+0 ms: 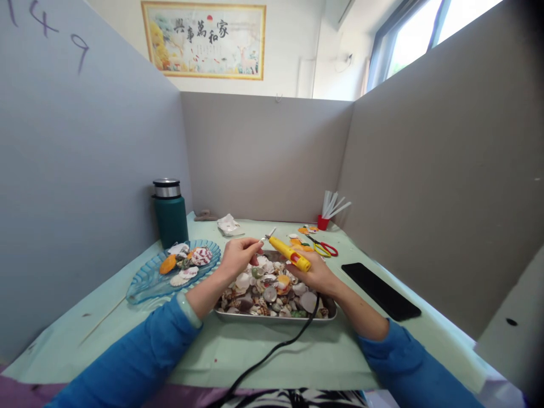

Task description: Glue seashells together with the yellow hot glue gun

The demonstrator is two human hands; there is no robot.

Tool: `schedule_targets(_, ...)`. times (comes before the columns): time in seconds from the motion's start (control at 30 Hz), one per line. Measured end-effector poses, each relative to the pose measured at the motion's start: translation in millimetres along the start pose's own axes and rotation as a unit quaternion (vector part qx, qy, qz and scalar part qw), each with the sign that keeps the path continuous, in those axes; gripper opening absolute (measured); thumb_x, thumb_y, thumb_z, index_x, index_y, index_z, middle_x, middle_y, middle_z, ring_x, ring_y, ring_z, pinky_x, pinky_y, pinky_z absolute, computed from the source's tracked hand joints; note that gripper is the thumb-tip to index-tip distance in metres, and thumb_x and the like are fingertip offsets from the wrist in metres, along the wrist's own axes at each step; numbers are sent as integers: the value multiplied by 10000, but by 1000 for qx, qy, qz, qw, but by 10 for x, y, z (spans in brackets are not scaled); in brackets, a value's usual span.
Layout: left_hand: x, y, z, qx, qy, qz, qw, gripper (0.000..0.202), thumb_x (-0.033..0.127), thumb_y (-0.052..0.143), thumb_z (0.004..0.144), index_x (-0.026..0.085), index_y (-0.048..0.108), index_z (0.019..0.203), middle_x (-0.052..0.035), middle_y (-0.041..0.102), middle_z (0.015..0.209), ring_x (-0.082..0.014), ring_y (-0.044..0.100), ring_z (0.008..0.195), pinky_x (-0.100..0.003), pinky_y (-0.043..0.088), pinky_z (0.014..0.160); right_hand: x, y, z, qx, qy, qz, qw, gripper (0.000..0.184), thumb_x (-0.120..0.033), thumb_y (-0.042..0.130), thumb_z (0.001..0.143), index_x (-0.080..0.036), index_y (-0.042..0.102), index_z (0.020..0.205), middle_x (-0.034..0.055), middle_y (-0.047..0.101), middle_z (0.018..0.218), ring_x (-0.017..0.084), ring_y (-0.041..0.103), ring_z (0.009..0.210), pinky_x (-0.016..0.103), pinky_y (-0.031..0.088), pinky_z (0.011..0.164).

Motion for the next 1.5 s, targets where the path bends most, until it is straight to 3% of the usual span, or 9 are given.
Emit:
schedule_targets(0.13,-10,-10,0,5,10,1,1000,276,384,598,725,117,669,725,-6,602,521,-84,508,413,-199,411,461,23,-17,1,19,19,-14,1000,191,-288,549,797,-183,642,927,22,646,812,180,576,732,293,425,675)
schedule_targets(0.6,-18,5,9,4,9,4,1000,285,378,588,732,105,664,701,-3,573,483,-82,491,402,-194,404,449,10,4,1,-4,15,-25,1000,191,-260,545,794,-169,635,935,28,661,877,185,598,790,287,443,725)
schedule_targets(0.97,-33,4,3,5,6,-1,1000,277,379,594,725,111,660,695,-10,602,544,-76,493,400,-193,409,438,2,7,6,-6,4,-37,999,174,-256,542,799,-170,622,928,27,647,848,170,581,765,273,433,706)
schedule_targets(1.2,-36,8,9,6,1,-2,1000,273,372,600,722,109,663,688,-4,577,495,-79,491,396,-186,403,434,-8,29,-5,-6,-8,-55,998,121,-268,527,810,-163,581,834,10,598,729,133,527,647,246,401,637)
schedule_targets(1.5,-60,2,18,7,1,-2,1000,277,377,594,726,110,665,711,-20,612,576,-73,495,405,-189,415,437,-50,39,-7,1,-38,-78,996,75,-182,543,752,-173,571,821,25,615,730,141,539,647,239,393,618)
Point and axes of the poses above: each hand's wrist, its own z-axis towards the middle knuckle, its own y-axis out of the palm, x = y × z, the point moved 5 cm from there along z, towards the middle knuckle
